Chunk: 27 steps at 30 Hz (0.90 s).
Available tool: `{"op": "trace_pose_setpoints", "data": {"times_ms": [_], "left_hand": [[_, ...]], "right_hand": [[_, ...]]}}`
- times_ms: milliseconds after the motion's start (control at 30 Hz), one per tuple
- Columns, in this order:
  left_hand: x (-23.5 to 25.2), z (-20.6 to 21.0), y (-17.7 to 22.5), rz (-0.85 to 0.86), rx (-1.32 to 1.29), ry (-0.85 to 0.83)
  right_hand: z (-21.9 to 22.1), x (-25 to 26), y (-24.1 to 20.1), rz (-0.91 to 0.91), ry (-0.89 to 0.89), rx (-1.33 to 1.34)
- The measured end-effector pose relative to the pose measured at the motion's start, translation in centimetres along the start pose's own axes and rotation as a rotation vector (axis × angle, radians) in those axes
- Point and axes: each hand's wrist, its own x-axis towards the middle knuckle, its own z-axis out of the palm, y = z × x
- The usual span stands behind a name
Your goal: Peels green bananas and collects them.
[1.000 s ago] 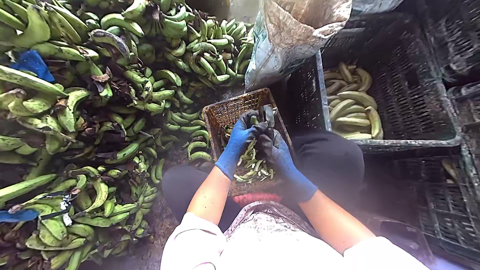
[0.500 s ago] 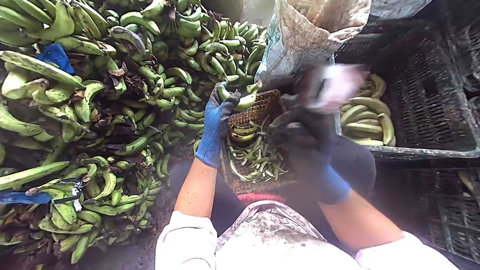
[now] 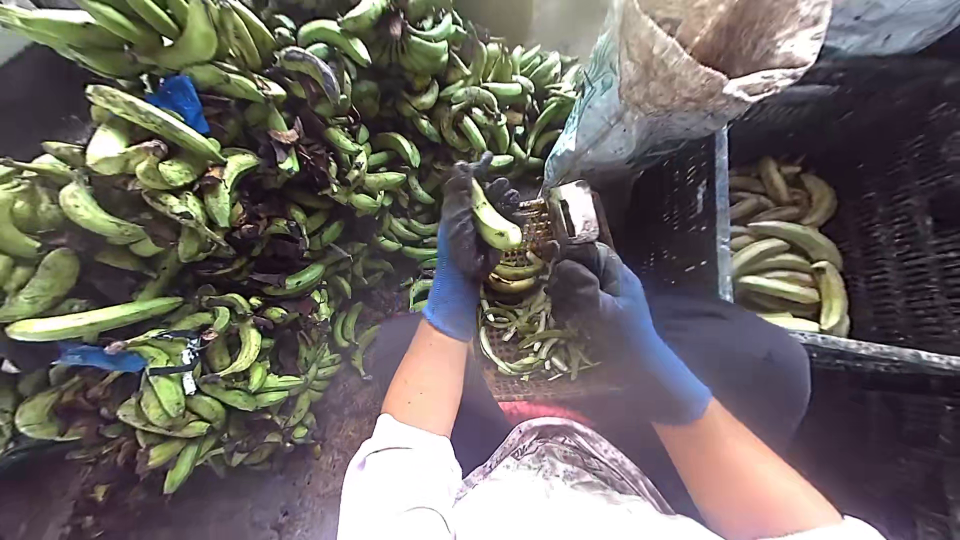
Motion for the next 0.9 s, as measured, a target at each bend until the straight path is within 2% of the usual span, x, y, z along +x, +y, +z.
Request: {"op": "trace_pose_setpoints", "data": {"times_ms": [100,333,400,500,600,767,900], "left_hand": [[-0.1,1.3,-0.1,0.156,0.188,0.019],[0.3,1.8,-0.9,0.390,0.330,-0.010],[-0.1,2.1,-1.7,0.329,0.346,-0.014],[-0.9,2.4,-2.9,0.099,0.246,-0.061],[-0.9,1.2,-3.5,-0.033,0.259,-0.146],[-0.7,2.3,-2.2,0.094,0.337,-0.145],[-1.2,3.1,-3.8,-0.016,0.319,-0.171]], "right_hand": [[0.7,-0.9,-0.5,-0.227,0.018,-0.041],[1.2,-1.3,1.4,-0.171,0.045,-0.292],[1.5,-0.6,1.7,-0.173,0.061,-0.418],[1.6,1.2,1.6,-0.122,0.072,-0.578],[1.1,2.1,1.8,-0.084,0.073,-0.574],[0.2,1.5,0.9,-0.084,0.040,-0.569],[-0.7,2.8,0.7,0.002,-0.008,-0.620]]}}
